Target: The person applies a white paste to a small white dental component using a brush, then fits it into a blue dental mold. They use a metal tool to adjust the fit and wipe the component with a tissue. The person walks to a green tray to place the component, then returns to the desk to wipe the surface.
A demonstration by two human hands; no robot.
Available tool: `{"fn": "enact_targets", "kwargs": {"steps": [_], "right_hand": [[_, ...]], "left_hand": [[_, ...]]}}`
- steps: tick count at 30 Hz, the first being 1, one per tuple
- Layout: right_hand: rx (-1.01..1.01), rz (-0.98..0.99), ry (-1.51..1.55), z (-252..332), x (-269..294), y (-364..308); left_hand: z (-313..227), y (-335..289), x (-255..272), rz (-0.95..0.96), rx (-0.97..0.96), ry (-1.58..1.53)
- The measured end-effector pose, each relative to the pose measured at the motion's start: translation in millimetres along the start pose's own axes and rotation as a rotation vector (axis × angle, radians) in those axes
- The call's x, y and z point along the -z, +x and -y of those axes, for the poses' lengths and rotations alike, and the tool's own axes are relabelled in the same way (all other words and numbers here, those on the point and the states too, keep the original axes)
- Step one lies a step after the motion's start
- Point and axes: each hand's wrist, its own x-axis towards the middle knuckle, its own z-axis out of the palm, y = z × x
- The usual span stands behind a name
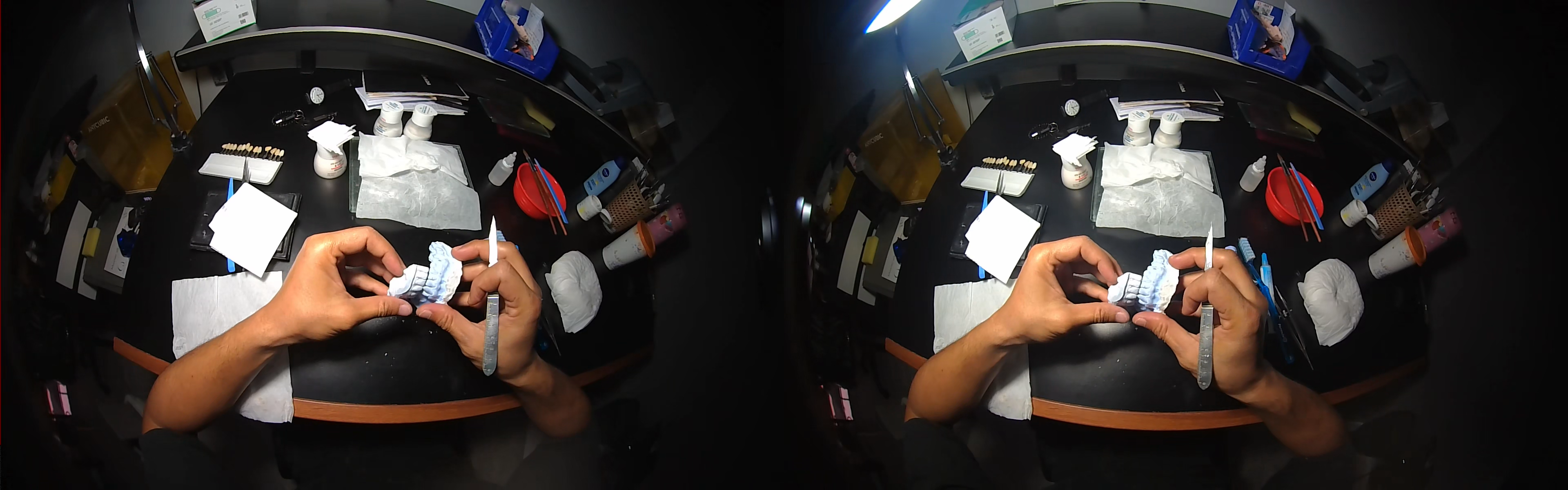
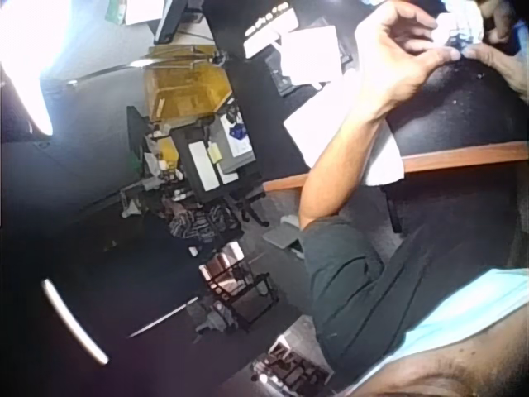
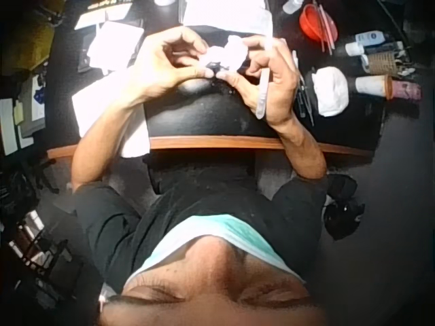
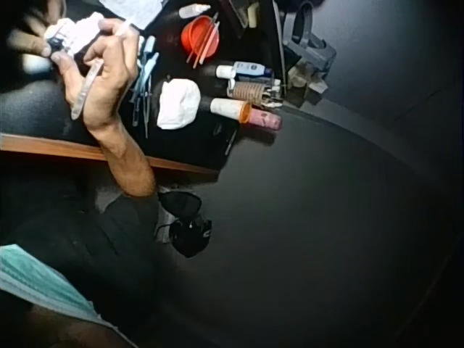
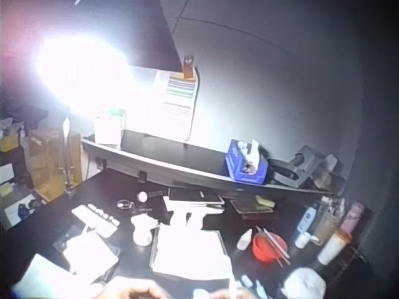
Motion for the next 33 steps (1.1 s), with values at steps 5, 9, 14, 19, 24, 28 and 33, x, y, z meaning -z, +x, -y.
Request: {"fn": "enact_targets", "kwargs": {"steps": [5, 9, 14, 19, 24, 28, 33], "right_hand": [[-0.06, 0.009, 0.053, -5, 2, -1], [-0.136, 0.015, 0.217, -10, 1, -1], [-0.211, 0.05, 0.344, -14, 2, 0], [-0.223, 0.036, 0.422, -12, 2, 0], [-0.215, 0.044, 0.409, -16, 2, -1], [-0.201, 0.031, 0.372, -15, 3, 0], [-0.207, 0.012, 0.384, -13, 2, 0]], "left_hand": [[-3, 1, 1, 0.005, 0.038, -0.042], [-6, 2, 2, 0.025, 0.06, -0.071], [-4, 3, 6, 0.054, 0.066, -0.113], [-8, 3, 5, 0.062, 0.068, -0.107], [-4, 4, 5, 0.054, 0.071, -0.117], [-5, 4, 5, 0.052, 0.061, -0.155], [-3, 3, 5, 0.049, 0.036, -0.147]]}}
